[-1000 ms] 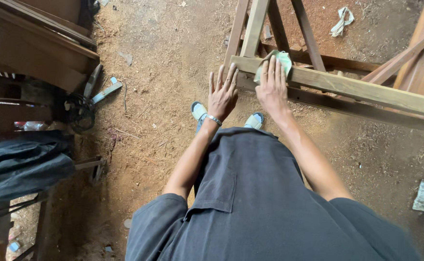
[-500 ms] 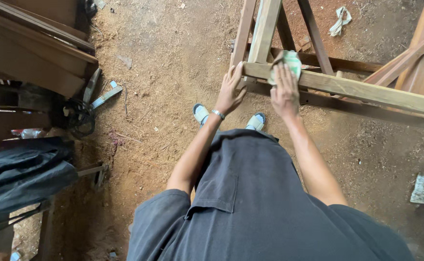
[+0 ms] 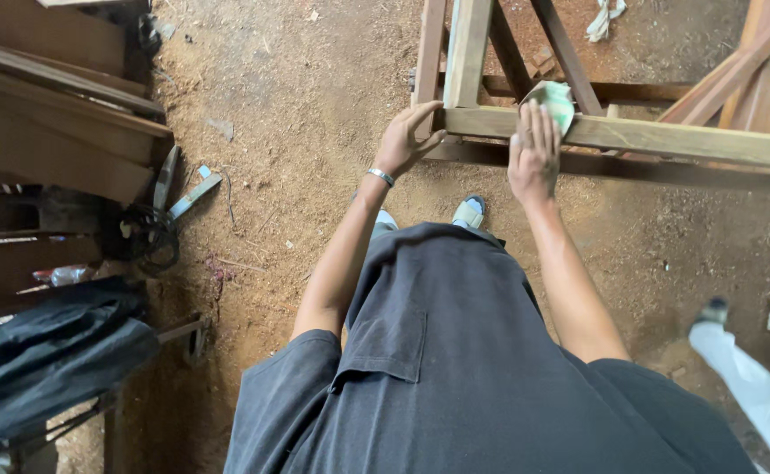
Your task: The person sands a wooden furniture frame by hand using a piece of sandpaper. They work on the edges and corners of the frame, moving around the object to reach different sections.
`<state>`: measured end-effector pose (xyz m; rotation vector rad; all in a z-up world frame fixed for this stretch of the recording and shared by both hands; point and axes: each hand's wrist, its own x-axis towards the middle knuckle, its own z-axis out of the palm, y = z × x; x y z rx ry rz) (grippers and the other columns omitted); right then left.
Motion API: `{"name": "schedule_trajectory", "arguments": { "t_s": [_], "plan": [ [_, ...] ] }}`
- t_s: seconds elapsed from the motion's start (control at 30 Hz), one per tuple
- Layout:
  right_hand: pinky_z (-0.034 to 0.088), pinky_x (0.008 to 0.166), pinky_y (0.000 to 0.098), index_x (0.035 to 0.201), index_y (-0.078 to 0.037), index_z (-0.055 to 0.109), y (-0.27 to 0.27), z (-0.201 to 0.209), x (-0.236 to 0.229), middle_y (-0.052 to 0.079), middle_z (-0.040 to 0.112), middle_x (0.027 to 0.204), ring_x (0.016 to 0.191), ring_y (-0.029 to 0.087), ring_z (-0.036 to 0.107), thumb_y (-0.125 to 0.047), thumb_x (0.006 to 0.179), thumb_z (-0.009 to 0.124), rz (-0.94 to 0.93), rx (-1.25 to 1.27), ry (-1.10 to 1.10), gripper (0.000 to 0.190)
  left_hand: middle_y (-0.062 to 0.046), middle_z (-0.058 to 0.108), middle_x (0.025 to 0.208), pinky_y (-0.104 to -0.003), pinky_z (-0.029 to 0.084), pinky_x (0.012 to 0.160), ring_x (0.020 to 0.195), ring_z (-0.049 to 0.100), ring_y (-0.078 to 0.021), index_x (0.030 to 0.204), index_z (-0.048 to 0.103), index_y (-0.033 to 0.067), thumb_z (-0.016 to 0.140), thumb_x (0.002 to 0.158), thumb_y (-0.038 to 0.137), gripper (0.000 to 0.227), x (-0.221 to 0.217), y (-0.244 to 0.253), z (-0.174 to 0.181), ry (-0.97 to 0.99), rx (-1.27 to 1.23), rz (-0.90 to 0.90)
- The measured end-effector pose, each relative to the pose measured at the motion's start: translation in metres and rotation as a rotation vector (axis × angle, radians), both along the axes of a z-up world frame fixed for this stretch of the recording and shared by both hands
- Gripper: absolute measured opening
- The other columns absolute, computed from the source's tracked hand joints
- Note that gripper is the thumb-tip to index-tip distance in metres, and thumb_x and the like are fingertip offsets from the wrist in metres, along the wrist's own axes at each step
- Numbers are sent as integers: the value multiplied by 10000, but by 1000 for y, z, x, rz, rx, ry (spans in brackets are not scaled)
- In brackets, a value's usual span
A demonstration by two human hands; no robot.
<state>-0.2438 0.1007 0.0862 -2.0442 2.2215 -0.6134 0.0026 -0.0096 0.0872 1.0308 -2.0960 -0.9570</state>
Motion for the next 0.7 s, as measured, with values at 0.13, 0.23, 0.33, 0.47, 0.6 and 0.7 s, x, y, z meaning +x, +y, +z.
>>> {"name": "schedule_trajectory", "arguments": {
  "t_s": [0.13,0.23,0.33,0.47,0.6,0.7],
  "plan": [
    [259,1283,427,1448,-28,492,-36,-10,18,127,509,1515,1466,268,425,-232,1116,298,-210,136,-83,435,-99,720,1123,-422,498,970,1031,683,-274,1235,640,83,820,802,404,568,-14,-12,8,-159,-103,-90],
    [292,1287,420,1440,-29,509,-40,-10,42,139,534,1489,1454,262,447,-236,1119,300,-119,142,-160,435,-99,717,1137,-413,506,956,992,688,-280,1204,660,105,815,807,461,556,-16,-17,11,-261,-95,-98],
    [256,1265,473,1495,7,453,-16,-10,28,183,453,1561,1481,309,380,-219,1122,320,31,-66,-82,456,-86,727,1112,-416,496,963,1008,681,-297,1238,661,110,791,823,458,556,-9,-12,12,-258,-104,-75],
    [165,1256,492,1539,-24,398,17,-8,-20,152,361,1615,1509,311,279,-224,1103,301,-102,14,1,489,-99,707,1177,-466,389,1106,1120,658,-277,1260,641,116,783,836,482,578,-13,-11,13,-289,-147,-62],
    [95,1280,493,1562,-27,330,0,-37,10,144,283,1658,1547,288,199,-294,1122,280,-349,-68,0,518,-204,518,1372,-509,264,1159,1293,473,-345,1377,507,86,800,781,500,783,-25,-5,22,-379,-265,-22],
    [136,1305,479,1577,-48,330,-2,-53,21,108,315,1659,1557,239,238,-284,1143,255,-29,-88,-34,499,-216,364,1527,-486,216,1217,1422,347,-352,1483,390,85,798,785,435,881,-45,-1,25,-370,-416,-64]
  ]
}}
